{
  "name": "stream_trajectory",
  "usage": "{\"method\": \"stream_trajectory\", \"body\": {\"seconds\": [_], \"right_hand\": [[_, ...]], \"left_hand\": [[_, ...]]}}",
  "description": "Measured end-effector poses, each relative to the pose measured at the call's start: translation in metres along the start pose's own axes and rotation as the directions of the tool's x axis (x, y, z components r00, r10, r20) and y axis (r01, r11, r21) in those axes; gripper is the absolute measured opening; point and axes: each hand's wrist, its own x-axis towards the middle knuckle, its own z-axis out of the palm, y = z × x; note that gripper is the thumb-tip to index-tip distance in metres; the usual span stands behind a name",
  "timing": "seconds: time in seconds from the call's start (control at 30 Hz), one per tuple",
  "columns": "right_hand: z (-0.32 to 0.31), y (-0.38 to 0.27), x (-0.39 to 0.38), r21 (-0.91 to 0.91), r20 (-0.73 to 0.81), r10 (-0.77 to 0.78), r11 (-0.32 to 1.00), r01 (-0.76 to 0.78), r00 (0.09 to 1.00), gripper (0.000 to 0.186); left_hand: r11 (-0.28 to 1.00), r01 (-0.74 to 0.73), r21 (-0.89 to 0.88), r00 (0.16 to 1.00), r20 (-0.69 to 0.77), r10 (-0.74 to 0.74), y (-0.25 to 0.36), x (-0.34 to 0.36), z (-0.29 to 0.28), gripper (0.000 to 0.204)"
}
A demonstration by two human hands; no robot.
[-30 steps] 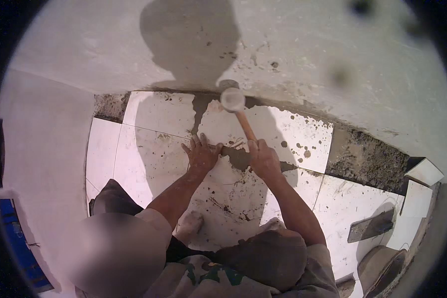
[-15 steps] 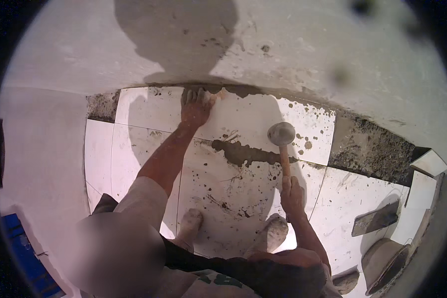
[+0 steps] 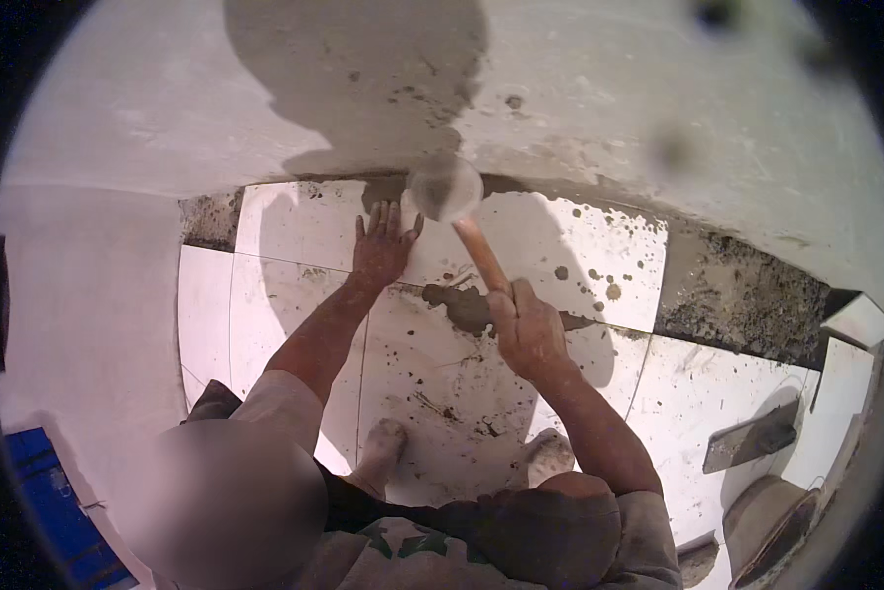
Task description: Spreading mortar, laying tiles, and securing them with a mallet during a floor renovation.
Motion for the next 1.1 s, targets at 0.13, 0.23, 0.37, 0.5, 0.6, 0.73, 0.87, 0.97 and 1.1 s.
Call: {"method": "stream_trajectory", "body": {"seconds": [0.13,0.23,0.37,0.5,0.6,0.73,0.87,0.97,1.1], "right_hand": [[0.013,-0.017,0.026,-0.020,-0.090,-0.344,0.939,0.344,0.935,0.029],[0.036,-0.011,0.058,-0.433,0.064,0.039,0.901,-0.008,0.997,0.041],[0.052,0.003,0.057,-0.389,0.166,-0.177,0.892,0.229,0.970,0.043],[0.037,0.019,0.003,-0.302,0.067,-0.159,0.938,0.172,0.985,0.039],[0.015,0.037,-0.038,-0.252,0.018,0.110,0.962,-0.102,0.994,0.036],[0.004,0.060,-0.082,-0.120,-0.024,0.130,0.984,-0.132,0.991,0.034],[0.004,0.083,-0.110,-0.013,-0.104,0.306,0.951,-0.309,0.946,0.039],[0.007,0.094,-0.122,0.099,-0.117,0.359,0.932,-0.349,0.926,0.041],[0.009,0.096,-0.121,0.205,-0.143,0.385,0.913,-0.353,0.912,0.042]], "left_hand": [[0.961,0.133,-0.242,0.991,0.051,-0.124,-0.002,0.001,0.008,0.063],[0.958,0.103,-0.266,0.988,-0.082,-0.129,-0.002,0.000,0.014,0.064],[0.991,0.043,-0.131,0.999,-0.007,-0.044,-0.001,-0.006,0.009,0.065],[0.991,0.081,-0.107,0.997,0.028,-0.078,-0.001,-0.001,-0.006,0.065],[0.995,0.053,-0.084,0.996,0.069,-0.047,0.002,-0.001,-0.015,0.059],[0.987,0.121,-0.105,0.993,0.009,-0.121,0.010,-0.012,-0.012,0.054],[0.951,0.274,-0.146,0.960,-0.009,-0.278,0.029,-0.047,0.003,0.060],[0.889,0.370,-0.269,0.922,-0.014,-0.388,0.053,-0.087,0.010,0.062],[0.757,0.518,-0.398,0.851,0.147,-0.504,0.071,-0.121,0.012,0.060]]}}
